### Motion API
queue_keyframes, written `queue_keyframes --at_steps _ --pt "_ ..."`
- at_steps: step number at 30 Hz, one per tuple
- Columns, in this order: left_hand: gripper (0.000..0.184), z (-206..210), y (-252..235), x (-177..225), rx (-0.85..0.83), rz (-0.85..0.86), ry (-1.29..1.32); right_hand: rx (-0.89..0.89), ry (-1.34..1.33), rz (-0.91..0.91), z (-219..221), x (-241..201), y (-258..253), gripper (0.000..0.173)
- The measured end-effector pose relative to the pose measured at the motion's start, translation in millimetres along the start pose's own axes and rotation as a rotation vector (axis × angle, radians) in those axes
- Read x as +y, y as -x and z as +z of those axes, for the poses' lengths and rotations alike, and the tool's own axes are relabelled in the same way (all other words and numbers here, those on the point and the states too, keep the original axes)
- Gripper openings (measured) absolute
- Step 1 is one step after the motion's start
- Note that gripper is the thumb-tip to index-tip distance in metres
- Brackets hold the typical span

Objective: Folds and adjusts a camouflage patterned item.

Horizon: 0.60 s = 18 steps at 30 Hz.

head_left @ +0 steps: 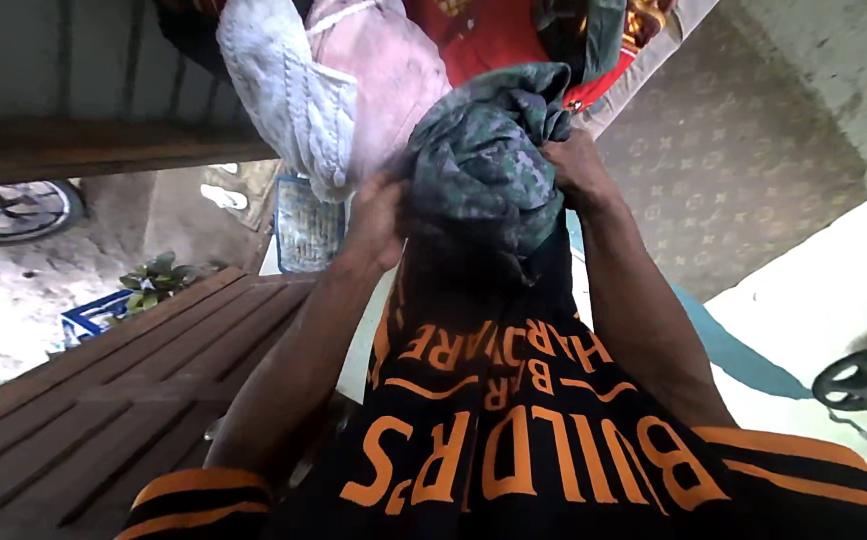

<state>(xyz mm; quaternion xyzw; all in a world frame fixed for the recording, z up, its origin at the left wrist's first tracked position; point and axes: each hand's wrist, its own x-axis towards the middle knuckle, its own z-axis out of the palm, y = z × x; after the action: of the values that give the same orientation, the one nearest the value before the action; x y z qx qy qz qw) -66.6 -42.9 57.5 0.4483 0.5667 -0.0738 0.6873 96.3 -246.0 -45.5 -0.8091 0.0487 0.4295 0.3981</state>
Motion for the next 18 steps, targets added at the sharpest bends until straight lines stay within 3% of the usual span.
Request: queue_keyframes --at_steps 6,8,11,13,15,18 --pt "0.036 1.3 -8.7 -2.5 0.018 0.080 0.039 -0.063 0.123 0.064 -1.1 -9.9 -1.3 0.032" --pt "0.035 1.6 -6.0 1.0 0.074 0.202 -0.067 -0.073 0.134 0.065 -1.8 -16.1 -2.1 0.034" --pt "0.039 -5.6 14.6 0.3 0.077 0.788 -0.601 -0.059 0.132 0.061 0.9 -17.6 -3.7 0.033" --pt "0.029 8.0 41.3 0.9 -0.033 1.181 -0.919 -0.057 0.158 0.069 0.8 -21.6 -4.4 0.034" --pt "0.023 27.8 59.5 -12.8 -0.254 1.305 -1.188 -0.059 0.186 0.076 1.6 -22.6 -0.8 0.034" --pt "0.025 35.4 47.8 -30.8 -0.347 1.193 -1.532 -0.041 0.167 0.058 2.0 -16.4 -3.5 0.033"
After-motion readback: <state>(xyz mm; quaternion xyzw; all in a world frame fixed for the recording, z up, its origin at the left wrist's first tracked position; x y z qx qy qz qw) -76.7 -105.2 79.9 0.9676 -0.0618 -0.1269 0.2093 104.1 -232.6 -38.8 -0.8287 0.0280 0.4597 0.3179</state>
